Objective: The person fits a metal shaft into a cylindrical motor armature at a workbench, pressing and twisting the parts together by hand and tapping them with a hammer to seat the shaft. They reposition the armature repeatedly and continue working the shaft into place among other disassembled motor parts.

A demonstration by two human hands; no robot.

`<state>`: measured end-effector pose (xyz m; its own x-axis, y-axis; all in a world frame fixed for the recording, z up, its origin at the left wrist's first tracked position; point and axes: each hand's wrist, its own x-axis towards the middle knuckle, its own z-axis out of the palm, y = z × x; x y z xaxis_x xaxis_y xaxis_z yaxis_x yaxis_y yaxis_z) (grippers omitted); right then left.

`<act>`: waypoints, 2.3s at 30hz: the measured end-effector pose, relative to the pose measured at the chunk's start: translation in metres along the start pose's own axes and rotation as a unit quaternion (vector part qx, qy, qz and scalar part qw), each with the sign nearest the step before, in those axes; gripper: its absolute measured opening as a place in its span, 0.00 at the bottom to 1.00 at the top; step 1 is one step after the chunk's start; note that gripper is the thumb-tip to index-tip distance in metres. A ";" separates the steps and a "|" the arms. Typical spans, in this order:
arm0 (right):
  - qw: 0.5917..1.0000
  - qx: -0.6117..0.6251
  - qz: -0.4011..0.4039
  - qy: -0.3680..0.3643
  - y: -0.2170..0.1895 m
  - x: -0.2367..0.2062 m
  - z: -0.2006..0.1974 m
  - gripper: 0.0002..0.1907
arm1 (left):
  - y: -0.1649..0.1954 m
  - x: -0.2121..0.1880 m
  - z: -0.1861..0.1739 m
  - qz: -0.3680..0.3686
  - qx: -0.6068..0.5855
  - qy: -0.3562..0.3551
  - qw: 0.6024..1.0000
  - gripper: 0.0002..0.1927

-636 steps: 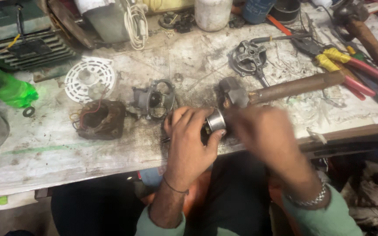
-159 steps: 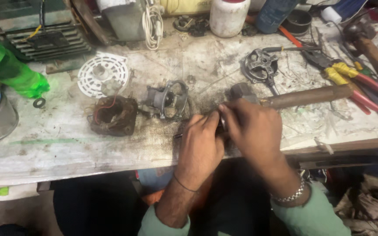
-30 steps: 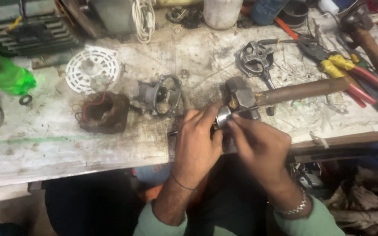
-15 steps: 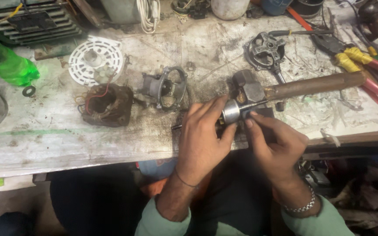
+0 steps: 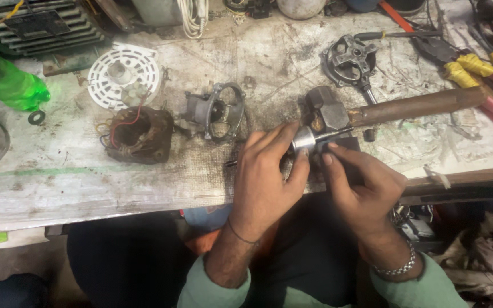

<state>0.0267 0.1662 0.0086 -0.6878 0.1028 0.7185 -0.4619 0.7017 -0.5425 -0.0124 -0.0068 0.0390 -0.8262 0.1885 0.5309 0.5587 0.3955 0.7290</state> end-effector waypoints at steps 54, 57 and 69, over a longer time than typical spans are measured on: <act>0.999 0.039 0.004 -0.024 -0.002 0.000 0.000 0.10 | -0.007 -0.003 0.005 -0.017 0.052 -0.013 0.998 0.31; 0.999 0.011 -0.012 -0.041 -0.006 0.005 0.002 0.10 | -0.009 -0.003 0.007 -0.022 0.059 -0.030 0.998 0.31; 0.996 -0.071 0.014 -0.059 -0.021 0.024 0.011 0.08 | -0.002 0.001 0.001 -0.018 0.044 -0.037 0.998 0.31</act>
<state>0.0139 0.1466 0.0319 -0.7639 0.0459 0.6437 -0.3636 0.7935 -0.4880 -0.0146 -0.0066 0.0379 -0.8508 0.2376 0.4687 0.5223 0.4808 0.7043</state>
